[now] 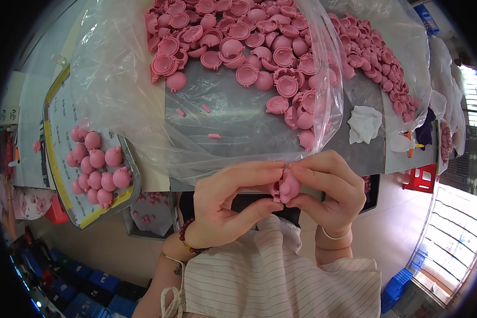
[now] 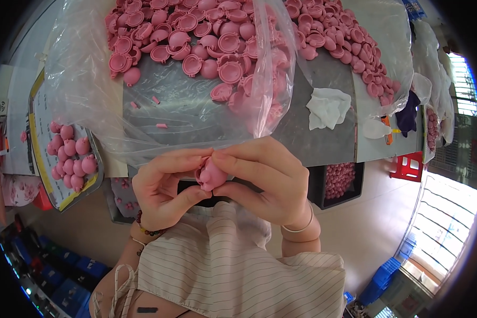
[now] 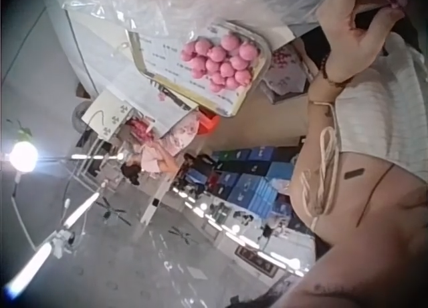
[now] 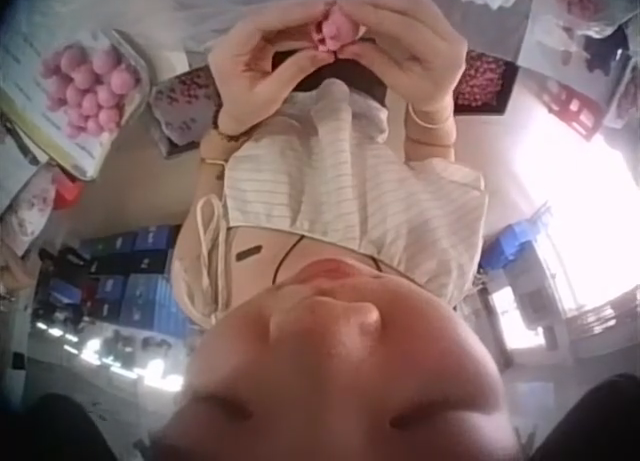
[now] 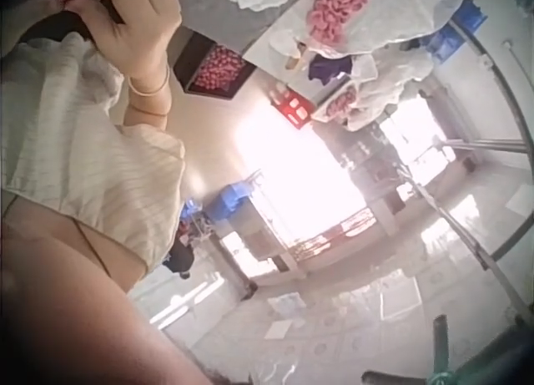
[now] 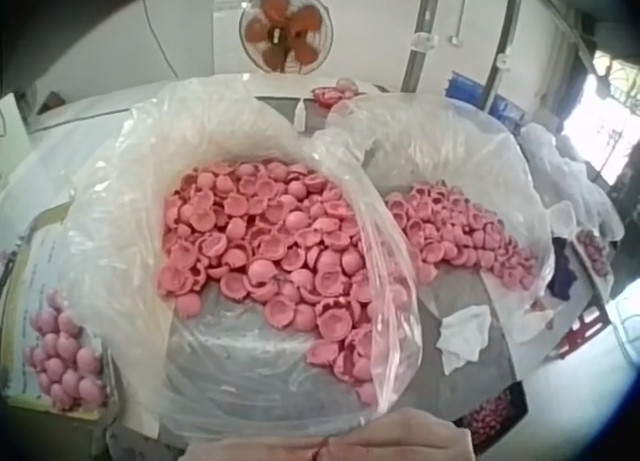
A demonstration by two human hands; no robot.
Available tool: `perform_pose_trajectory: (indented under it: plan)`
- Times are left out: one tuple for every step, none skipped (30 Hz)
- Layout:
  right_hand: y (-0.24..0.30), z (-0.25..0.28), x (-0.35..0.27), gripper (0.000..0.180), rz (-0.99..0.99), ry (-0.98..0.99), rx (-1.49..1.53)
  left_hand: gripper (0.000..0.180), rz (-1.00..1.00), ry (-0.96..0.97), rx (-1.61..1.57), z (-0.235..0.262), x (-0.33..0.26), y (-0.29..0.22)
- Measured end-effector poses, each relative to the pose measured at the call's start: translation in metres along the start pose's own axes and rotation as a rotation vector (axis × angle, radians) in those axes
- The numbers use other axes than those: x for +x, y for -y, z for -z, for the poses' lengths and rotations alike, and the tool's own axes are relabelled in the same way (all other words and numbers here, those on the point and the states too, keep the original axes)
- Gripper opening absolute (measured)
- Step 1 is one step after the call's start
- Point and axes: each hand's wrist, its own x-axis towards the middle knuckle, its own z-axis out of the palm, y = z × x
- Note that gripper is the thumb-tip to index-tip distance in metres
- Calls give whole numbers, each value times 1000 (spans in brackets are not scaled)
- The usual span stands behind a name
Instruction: Applying glue to plastic ball halves and pressing them together to form complete toy spheres.
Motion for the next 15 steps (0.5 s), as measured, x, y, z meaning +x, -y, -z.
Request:
perform_pose_trajectory:
  plan:
    - [-1, 0, 1, 38, 10, -5, 8, 36, -26, 2, 64, 0, 1, 1]
    - [-1, 1, 0, 38, 9, -3, 10, 36, -50, 3, 128, 1, 1, 2]
    - [0, 4, 0, 39, -12, 16, -35, 36, -49, 0, 127, 1, 2, 2]
    - [1, 5, 0, 39, -32, 35, -79, 37, -26, 6, 71, 1, 2, 2]
    - [2, 5, -1, 39, -33, 37, -78, 38, -2, 13, 14, 0, 3, 2]
    - [3, 3, -1, 37, 5, 13, -66, 38, -2, 12, 14, -3, 5, 1]
    - [4, 1, -1, 36, 44, -11, -53, 40, 1, -12, -66, -6, 6, 0]
    - [5, -3, -1, 36, 44, -11, -53, 41, 3, -34, -143, -7, 7, -1]
    - [5, -7, -3, 36, 109, -45, -87, 41, 2, -34, -144, -4, 7, 2]
    - [6, -11, -4, 35, 174, -79, -122, 48, -45, 15, -126, 2, 6, 7]
    - [6, -14, -5, 36, 181, -105, -138, 54, -92, 62, -104, 5, 7, 9]
    - [7, -14, -6, 36, 182, -106, -136, 54, -92, 62, -102, 4, 6, 6]
    - [8, -13, -6, 31, 167, -120, -102, 52, 21, -21, -136, 0, 5, 1]
    - [9, -11, -5, 25, 152, -134, -65, 51, 134, -104, -166, -2, 5, -4]
    - [11, -8, -5, 25, 150, -137, -60, 51, 137, -104, -162, 0, 5, -2]
